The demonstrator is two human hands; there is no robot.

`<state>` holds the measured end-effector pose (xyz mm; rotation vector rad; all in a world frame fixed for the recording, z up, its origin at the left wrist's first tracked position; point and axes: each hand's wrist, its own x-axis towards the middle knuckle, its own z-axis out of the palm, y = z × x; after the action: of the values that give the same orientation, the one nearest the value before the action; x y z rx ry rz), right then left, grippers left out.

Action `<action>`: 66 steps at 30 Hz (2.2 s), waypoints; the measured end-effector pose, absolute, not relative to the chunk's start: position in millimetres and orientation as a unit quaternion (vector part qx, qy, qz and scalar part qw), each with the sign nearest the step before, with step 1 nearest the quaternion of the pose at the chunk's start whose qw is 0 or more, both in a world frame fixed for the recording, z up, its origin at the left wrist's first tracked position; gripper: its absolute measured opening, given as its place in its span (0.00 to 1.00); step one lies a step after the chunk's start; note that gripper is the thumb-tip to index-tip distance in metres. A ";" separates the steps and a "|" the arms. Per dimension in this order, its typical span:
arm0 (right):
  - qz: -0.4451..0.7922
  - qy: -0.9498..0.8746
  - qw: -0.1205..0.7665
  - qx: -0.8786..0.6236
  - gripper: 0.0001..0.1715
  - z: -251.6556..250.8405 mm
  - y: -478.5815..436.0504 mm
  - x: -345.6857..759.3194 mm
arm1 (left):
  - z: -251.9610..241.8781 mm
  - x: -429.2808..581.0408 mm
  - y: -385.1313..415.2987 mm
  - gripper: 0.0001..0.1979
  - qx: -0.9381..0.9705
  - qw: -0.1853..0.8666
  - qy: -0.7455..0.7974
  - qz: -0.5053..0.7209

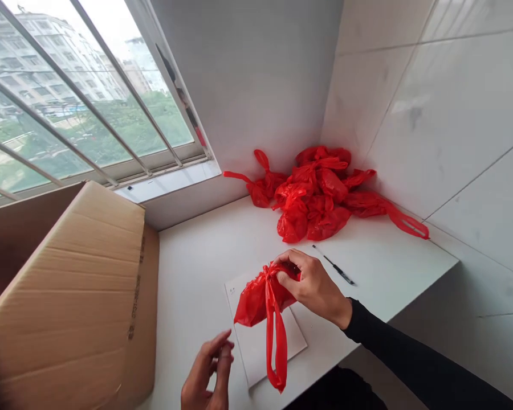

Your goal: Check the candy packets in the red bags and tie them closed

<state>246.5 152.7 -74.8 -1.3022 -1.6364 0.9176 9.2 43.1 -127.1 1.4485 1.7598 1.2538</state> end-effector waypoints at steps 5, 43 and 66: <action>0.462 -0.645 0.378 -0.477 0.05 -104.0 120.5 212.6 | -120.5 21.8 54.4 0.19 0.634 0.148 0.644 0.403; 0.551 -0.603 0.268 -0.511 0.09 -99.1 97.4 211.9 | -154.6 29.8 56.8 0.16 0.701 -0.090 0.583 0.400; 0.381 -0.751 0.353 -0.409 0.04 -87.8 85.9 186.4 | -128.3 33.7 53.8 0.16 0.729 -0.001 0.540 0.421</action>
<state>186.4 85.9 -87.8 -1.0569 -1.9417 0.9846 33.7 53.8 -128.3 2.2910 1.6976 1.3220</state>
